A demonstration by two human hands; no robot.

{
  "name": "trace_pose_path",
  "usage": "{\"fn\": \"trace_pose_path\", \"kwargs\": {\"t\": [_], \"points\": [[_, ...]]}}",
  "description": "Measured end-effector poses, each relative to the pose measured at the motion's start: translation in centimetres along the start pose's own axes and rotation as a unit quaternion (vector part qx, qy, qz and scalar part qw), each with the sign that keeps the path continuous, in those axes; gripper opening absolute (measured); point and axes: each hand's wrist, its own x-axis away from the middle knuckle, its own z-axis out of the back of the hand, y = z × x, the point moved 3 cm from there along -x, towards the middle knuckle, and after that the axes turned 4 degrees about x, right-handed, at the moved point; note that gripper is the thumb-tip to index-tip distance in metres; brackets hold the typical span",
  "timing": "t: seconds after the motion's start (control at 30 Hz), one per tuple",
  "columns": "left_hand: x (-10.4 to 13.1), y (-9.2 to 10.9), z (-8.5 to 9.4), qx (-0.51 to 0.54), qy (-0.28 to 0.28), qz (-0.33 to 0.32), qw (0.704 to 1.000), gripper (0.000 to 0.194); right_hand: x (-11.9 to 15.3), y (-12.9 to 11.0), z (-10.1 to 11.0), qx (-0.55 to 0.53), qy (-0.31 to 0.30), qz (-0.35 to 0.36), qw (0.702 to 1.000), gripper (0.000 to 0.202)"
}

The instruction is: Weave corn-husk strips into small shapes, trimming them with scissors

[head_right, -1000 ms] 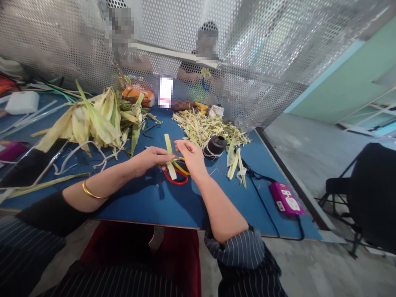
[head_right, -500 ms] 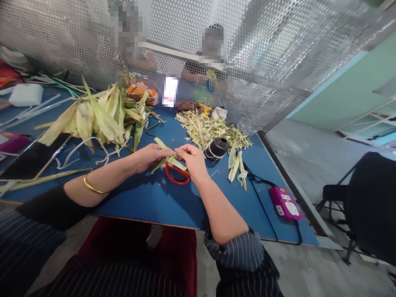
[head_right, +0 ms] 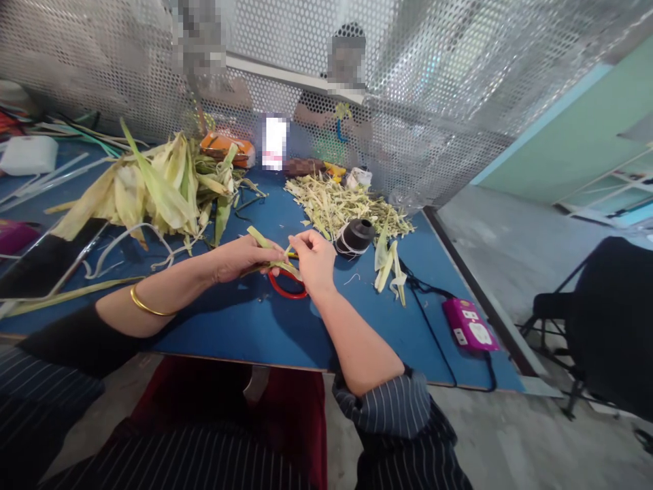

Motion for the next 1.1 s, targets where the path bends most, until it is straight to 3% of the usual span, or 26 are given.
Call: {"fn": "trace_pose_path", "kwargs": {"t": [0.27, 0.4, 0.57, 0.63, 0.7, 0.77, 0.9, 1.1], "points": [[0.3, 0.1, -0.2, -0.029, -0.010, -0.006, 1.000, 0.020, -0.1, 0.5, -0.2, 0.017, 0.013, 0.023, 1.000, 0.023], [-0.3, -0.7, 0.5, 0.053, 0.044, 0.005, 0.998, 0.026, -1.1, 0.0, 0.9, 0.041, -0.007, 0.054, 0.998, 0.024], [-0.4, -0.6, 1.3, 0.191, 0.072, 0.008, 0.979, 0.037, -0.8, -2.4, 3.0, 0.134, 0.124, 0.126, 0.975, 0.028], [-0.4, -0.2, 1.5, 0.209, 0.086, -0.028, 0.974, 0.035, -0.2, -2.8, 2.2, 0.149, 0.066, 0.111, 0.980, 0.032], [-0.3, 0.0, 1.5, 0.226, 0.120, -0.059, 0.965, 0.031, 0.6, -2.6, 0.4, 0.108, -0.069, 0.064, 0.990, 0.034], [-0.4, -0.1, 1.3, 0.241, 0.140, -0.070, 0.958, 0.028, 1.3, -2.2, -1.0, 0.070, -0.146, 0.021, 0.987, 0.034], [-0.6, -0.4, 0.7, 0.239, 0.147, -0.075, 0.957, 0.027, 1.7, -1.9, -2.0, 0.021, -0.150, -0.003, 0.988, 0.031], [-0.4, -0.1, 0.3, 0.261, 0.172, -0.091, 0.946, 0.023, 1.7, -2.4, -1.7, 0.110, -0.157, 0.113, 0.975, 0.023]]}}
